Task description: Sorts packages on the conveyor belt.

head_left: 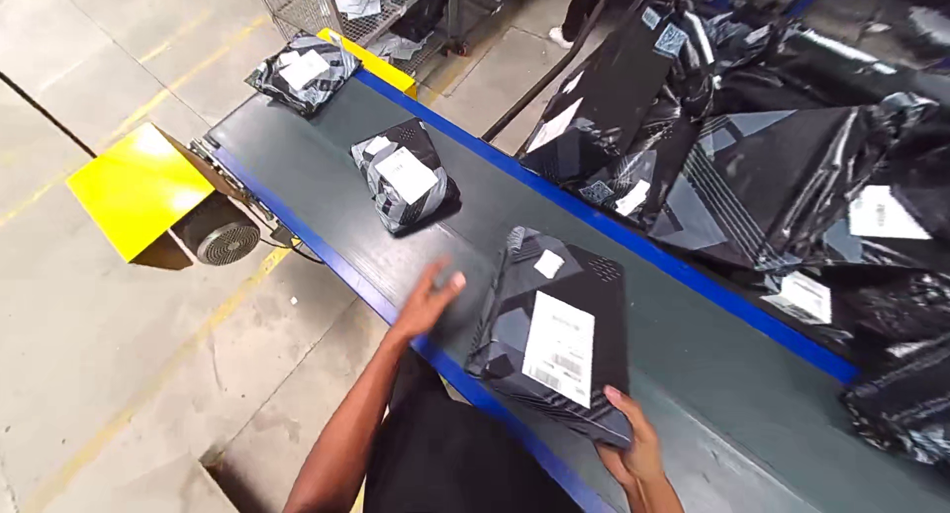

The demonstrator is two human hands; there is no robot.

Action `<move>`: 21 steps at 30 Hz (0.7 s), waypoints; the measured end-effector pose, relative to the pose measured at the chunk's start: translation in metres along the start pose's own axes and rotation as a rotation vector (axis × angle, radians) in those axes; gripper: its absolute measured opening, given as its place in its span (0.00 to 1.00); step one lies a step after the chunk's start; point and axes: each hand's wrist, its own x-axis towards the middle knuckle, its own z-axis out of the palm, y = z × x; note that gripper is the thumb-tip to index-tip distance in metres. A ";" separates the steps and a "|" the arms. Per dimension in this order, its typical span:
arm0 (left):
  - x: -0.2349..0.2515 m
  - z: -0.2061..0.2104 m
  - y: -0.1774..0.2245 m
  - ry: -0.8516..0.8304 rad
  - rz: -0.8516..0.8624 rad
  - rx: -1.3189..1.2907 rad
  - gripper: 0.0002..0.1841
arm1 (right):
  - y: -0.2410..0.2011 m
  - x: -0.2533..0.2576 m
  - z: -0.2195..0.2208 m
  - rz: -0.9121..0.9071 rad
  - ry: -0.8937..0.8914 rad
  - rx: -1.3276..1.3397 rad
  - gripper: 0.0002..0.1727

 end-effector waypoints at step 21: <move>0.214 -0.151 -0.055 0.369 -0.116 0.023 0.43 | -0.512 0.099 0.085 -1.505 0.501 -0.532 0.29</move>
